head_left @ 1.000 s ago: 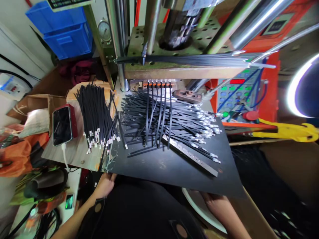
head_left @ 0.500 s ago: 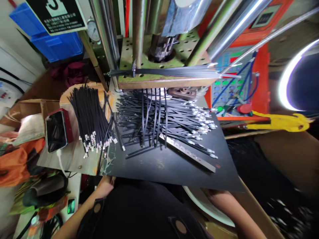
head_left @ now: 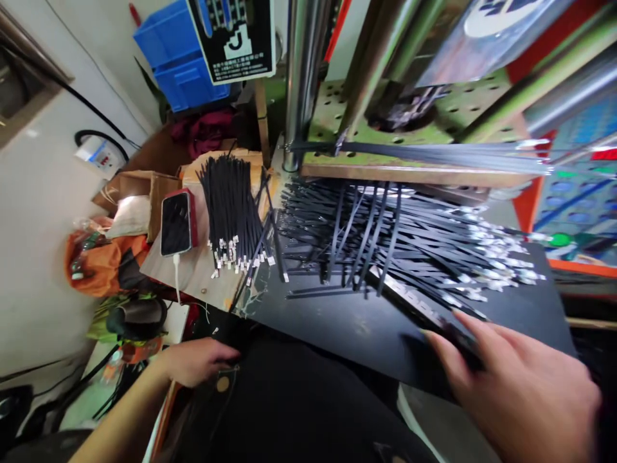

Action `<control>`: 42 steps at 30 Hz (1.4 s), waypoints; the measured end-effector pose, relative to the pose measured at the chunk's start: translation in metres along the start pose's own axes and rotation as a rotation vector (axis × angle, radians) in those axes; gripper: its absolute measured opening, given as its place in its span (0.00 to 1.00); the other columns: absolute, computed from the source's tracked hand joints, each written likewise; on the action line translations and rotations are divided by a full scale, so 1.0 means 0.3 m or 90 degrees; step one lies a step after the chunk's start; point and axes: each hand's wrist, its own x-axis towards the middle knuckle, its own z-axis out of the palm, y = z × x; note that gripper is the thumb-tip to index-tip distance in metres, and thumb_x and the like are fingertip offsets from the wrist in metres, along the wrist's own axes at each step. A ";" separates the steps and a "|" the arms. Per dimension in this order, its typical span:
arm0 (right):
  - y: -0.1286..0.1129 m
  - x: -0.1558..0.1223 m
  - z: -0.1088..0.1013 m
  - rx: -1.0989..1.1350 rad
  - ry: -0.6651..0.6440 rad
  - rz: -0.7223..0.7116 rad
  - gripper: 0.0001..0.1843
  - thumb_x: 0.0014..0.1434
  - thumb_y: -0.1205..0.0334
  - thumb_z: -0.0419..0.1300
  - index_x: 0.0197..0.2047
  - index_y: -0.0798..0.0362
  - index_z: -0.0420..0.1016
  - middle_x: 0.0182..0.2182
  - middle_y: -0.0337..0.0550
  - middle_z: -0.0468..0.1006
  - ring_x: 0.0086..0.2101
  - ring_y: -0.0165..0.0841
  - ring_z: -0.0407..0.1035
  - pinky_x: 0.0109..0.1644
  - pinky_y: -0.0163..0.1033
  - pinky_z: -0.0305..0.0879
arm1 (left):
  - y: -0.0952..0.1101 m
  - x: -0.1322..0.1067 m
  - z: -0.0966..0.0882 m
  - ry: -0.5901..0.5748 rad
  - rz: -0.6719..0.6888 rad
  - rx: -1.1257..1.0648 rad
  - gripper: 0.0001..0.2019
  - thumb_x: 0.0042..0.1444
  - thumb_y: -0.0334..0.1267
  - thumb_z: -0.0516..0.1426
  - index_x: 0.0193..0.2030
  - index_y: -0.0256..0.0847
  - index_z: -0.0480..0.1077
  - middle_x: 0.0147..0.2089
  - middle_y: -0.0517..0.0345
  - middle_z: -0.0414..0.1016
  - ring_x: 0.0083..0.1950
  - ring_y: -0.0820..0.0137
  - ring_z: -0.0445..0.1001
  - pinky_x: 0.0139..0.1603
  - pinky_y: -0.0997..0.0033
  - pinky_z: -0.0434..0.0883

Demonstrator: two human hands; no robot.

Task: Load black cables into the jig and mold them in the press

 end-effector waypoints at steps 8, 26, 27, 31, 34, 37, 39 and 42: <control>-0.102 0.012 0.018 0.082 0.088 -0.184 0.20 0.64 0.55 0.55 0.58 0.32 0.74 0.34 0.47 0.79 0.34 0.48 0.74 0.41 0.55 0.72 | -0.061 0.003 0.017 0.282 -0.108 -0.281 0.33 0.48 0.55 0.66 0.57 0.36 0.75 0.56 0.44 0.79 0.49 0.58 0.79 0.45 0.65 0.76; -0.064 0.747 -0.098 -0.249 -0.225 -0.154 0.67 0.41 0.40 0.74 0.73 0.67 0.51 0.70 0.71 0.56 0.66 0.67 0.49 0.67 0.68 0.47 | -0.048 0.086 0.038 0.324 0.036 0.050 0.25 0.63 0.60 0.54 0.42 0.42 0.84 0.34 0.53 0.78 0.37 0.64 0.75 0.42 0.71 0.72; -0.062 0.746 -0.098 -0.244 -0.238 -0.157 0.66 0.43 0.41 0.73 0.74 0.68 0.50 0.70 0.71 0.55 0.66 0.66 0.49 0.68 0.66 0.46 | -0.057 0.090 0.039 0.320 0.037 0.046 0.26 0.62 0.62 0.54 0.41 0.43 0.84 0.34 0.52 0.79 0.37 0.63 0.76 0.42 0.71 0.72; -0.064 0.717 -0.110 -0.234 -0.246 -0.169 0.60 0.50 0.47 0.71 0.73 0.70 0.48 0.68 0.73 0.58 0.66 0.60 0.52 0.69 0.58 0.48 | -0.059 0.101 0.025 0.309 0.039 0.046 0.26 0.62 0.61 0.54 0.38 0.43 0.83 0.37 0.51 0.81 0.41 0.62 0.77 0.45 0.70 0.73; -0.089 0.710 -0.131 -0.231 -0.249 -0.167 0.57 0.51 0.50 0.71 0.72 0.71 0.50 0.65 0.73 0.62 0.64 0.60 0.56 0.68 0.57 0.49 | -0.037 0.103 0.002 0.304 0.023 0.060 0.25 0.62 0.60 0.54 0.34 0.41 0.82 0.37 0.52 0.82 0.41 0.61 0.77 0.47 0.69 0.73; -0.121 0.691 -0.156 -0.221 -0.257 -0.160 0.45 0.53 0.53 0.69 0.65 0.70 0.60 0.59 0.71 0.68 0.59 0.57 0.62 0.62 0.51 0.58 | -0.036 0.096 -0.015 0.309 0.010 0.064 0.24 0.62 0.60 0.55 0.34 0.41 0.82 0.37 0.52 0.83 0.41 0.59 0.79 0.48 0.67 0.75; -0.125 0.643 -0.175 -0.211 -0.272 -0.145 0.29 0.57 0.56 0.64 0.56 0.66 0.67 0.51 0.65 0.74 0.51 0.51 0.69 0.54 0.46 0.63 | -0.058 0.082 -0.020 0.329 0.021 0.066 0.25 0.60 0.62 0.55 0.37 0.43 0.83 0.42 0.50 0.84 0.46 0.57 0.80 0.51 0.64 0.76; -0.077 0.510 -0.209 -0.208 -0.298 -0.089 0.14 0.58 0.60 0.60 0.45 0.58 0.69 0.41 0.58 0.78 0.40 0.45 0.73 0.43 0.43 0.65 | -0.114 0.046 -0.024 0.377 0.027 0.087 0.28 0.58 0.67 0.55 0.41 0.46 0.84 0.47 0.48 0.84 0.51 0.53 0.81 0.55 0.60 0.76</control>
